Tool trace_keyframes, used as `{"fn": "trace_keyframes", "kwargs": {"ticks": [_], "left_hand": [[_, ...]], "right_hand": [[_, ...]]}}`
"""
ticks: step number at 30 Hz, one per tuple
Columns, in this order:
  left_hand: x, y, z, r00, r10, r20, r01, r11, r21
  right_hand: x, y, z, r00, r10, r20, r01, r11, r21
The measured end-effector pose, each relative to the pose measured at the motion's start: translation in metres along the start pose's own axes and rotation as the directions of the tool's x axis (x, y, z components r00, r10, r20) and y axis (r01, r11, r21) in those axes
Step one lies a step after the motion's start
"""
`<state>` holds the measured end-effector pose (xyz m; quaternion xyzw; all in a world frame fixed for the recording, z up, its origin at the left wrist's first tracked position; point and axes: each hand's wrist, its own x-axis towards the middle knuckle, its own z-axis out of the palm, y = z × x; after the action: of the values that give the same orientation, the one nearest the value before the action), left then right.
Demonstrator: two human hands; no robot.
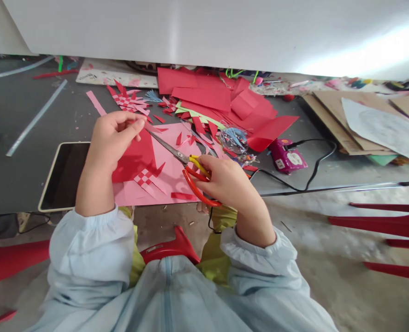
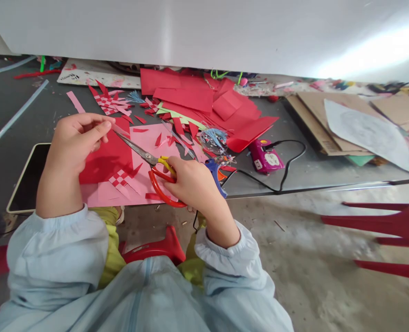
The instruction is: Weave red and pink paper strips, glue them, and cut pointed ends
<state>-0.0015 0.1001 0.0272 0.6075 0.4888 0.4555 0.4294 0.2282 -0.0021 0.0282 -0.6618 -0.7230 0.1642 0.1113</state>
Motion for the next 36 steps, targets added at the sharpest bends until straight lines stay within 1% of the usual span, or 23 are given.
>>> {"fn": "trace_keyframes", "kwargs": {"ticks": [4, 6, 7, 9, 12, 13, 14, 15, 16, 17, 19, 21, 23, 26, 28, 30, 32, 36], "left_hand": [[-0.001, 0.002, 0.003, 1.000, -0.006, 0.028, 0.003, 0.995, 0.099], [-0.001, 0.003, 0.005, 0.999, 0.008, 0.045, -0.012, 0.995, 0.097], [-0.001, 0.003, 0.006, 0.999, 0.012, 0.038, -0.015, 0.997, 0.080], [0.000, 0.003, 0.007, 1.000, 0.003, -0.007, -0.002, 0.999, 0.043], [0.002, 0.004, 0.010, 0.993, -0.024, -0.113, 0.026, 1.000, 0.015], [0.003, 0.005, 0.012, 0.990, -0.022, -0.138, 0.024, 1.000, 0.011], [0.002, 0.005, 0.013, 0.990, -0.014, -0.138, 0.016, 1.000, 0.015], [0.002, 0.006, 0.015, 0.993, -0.004, -0.120, 0.007, 1.000, 0.030], [0.000, 0.007, 0.016, 0.996, 0.002, -0.085, 0.002, 0.999, 0.053], [-0.001, 0.008, 0.018, 1.000, 0.016, -0.025, -0.014, 0.995, 0.102], [-0.005, 0.010, 0.022, 0.996, 0.029, 0.086, -0.046, 0.978, 0.203], [-0.008, 0.011, 0.025, 0.985, 0.014, 0.175, -0.060, 0.964, 0.260], [-0.009, 0.012, 0.029, 0.967, -0.012, 0.253, -0.062, 0.957, 0.282], [-0.008, 0.012, 0.034, 0.939, -0.041, 0.340, -0.076, 0.944, 0.322], [-0.006, 0.012, 0.037, 0.926, -0.052, 0.374, -0.090, 0.931, 0.353], [-0.005, 0.011, 0.038, 0.916, -0.075, 0.393, -0.081, 0.927, 0.366], [-0.004, 0.010, 0.039, 0.916, -0.095, 0.390, -0.062, 0.927, 0.370], [-0.003, 0.008, 0.040, 0.926, -0.098, 0.365, -0.064, 0.911, 0.407]], "right_hand": [[-0.004, 0.001, -0.002, 0.999, -0.013, 0.042, 0.013, 1.000, -0.017], [-0.006, 0.003, -0.002, 0.999, -0.013, 0.043, 0.014, 1.000, -0.025], [-0.007, 0.005, -0.003, 0.999, -0.011, 0.040, 0.012, 1.000, -0.028], [-0.010, 0.009, -0.007, 1.000, -0.006, 0.031, 0.007, 1.000, -0.025], [-0.015, 0.020, -0.020, 0.999, 0.031, -0.006, -0.031, 1.000, -0.002], [-0.017, 0.025, -0.026, 0.997, 0.071, -0.032, -0.071, 0.997, 0.007], [-0.019, 0.031, -0.032, 0.992, 0.116, -0.059, -0.115, 0.993, 0.021], [-0.021, 0.037, -0.038, 0.980, 0.168, -0.109, -0.164, 0.985, 0.048], [-0.023, 0.043, -0.044, 0.963, 0.232, -0.135, -0.226, 0.973, 0.056], [-0.026, 0.049, -0.049, 0.943, 0.286, -0.169, -0.282, 0.958, 0.047], [-0.030, 0.061, -0.058, 0.904, 0.352, -0.244, -0.354, 0.934, 0.035], [-0.032, 0.073, -0.062, 0.870, 0.389, -0.304, -0.408, 0.913, 0.004], [-0.034, 0.084, -0.063, 0.843, 0.423, -0.332, -0.457, 0.889, -0.030], [-0.034, 0.100, -0.063, 0.813, 0.482, -0.327, -0.528, 0.846, -0.066], [-0.034, 0.109, -0.063, 0.807, 0.510, -0.297, -0.557, 0.825, -0.098], [-0.035, 0.116, -0.063, 0.812, 0.526, -0.252, -0.566, 0.815, -0.125], [-0.036, 0.119, -0.064, 0.819, 0.529, -0.224, -0.563, 0.815, -0.137], [-0.036, 0.116, -0.065, 0.840, 0.495, -0.222, -0.528, 0.840, -0.123]]}}
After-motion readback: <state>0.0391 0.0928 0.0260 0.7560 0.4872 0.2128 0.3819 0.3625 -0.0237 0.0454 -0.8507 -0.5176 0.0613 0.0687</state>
